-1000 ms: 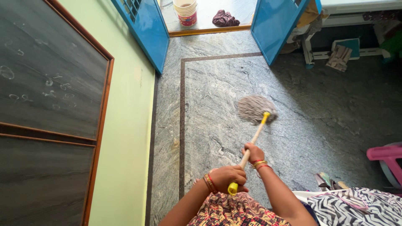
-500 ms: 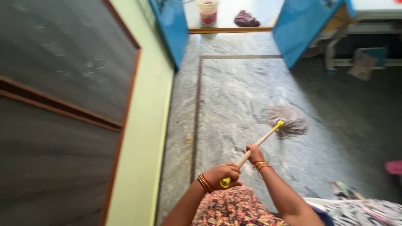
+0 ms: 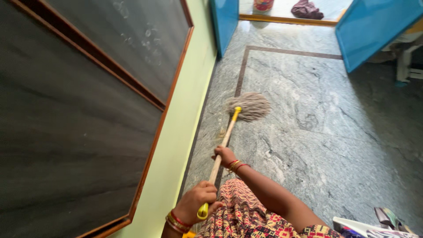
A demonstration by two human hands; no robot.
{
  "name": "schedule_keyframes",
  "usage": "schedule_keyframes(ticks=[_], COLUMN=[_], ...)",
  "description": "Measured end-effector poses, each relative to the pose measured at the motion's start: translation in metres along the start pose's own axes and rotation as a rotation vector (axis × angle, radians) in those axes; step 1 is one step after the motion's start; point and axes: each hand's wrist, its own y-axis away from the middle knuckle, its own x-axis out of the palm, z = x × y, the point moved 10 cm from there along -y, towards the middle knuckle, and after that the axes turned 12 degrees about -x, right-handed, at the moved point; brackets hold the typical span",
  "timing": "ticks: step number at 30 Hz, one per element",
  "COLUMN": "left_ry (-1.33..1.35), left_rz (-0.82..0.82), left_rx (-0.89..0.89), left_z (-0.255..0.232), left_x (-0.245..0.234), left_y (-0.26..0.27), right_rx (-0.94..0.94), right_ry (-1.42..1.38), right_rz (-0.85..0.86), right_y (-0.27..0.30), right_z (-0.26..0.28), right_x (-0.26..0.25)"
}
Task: The person mops a marble floor with a mop, navigating through a hallway and into a utility room while moving around objects such as water containers and a pile of coconuts.
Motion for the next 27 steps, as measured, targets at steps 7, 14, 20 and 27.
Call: schedule_keyframes(ticks=[7,14,20,27], left_ry=[-0.044,-0.017,0.008,0.091], left_rz=[-0.041,-0.041,0.104,0.345], left_rx=[-0.001,0.185,0.338,0.542], left_z=[-0.033,-0.081,-0.127,-0.152], left_x=[0.018,0.065,0.131,0.245], left_y=[0.024,0.003,-0.037,-0.053], right_rx=[-0.164,-0.023,0.230,0.476], right_ry=[-0.133,0.119,0.322,0.335], right_rz=[0.172,0.255,0.120,-0.104], right_y=[0.013,0.077,0.172,0.312], right_z=[0.054,0.022,-0.043,-0.053], right_x=[0.049,-0.026,-0.124,-0.228])
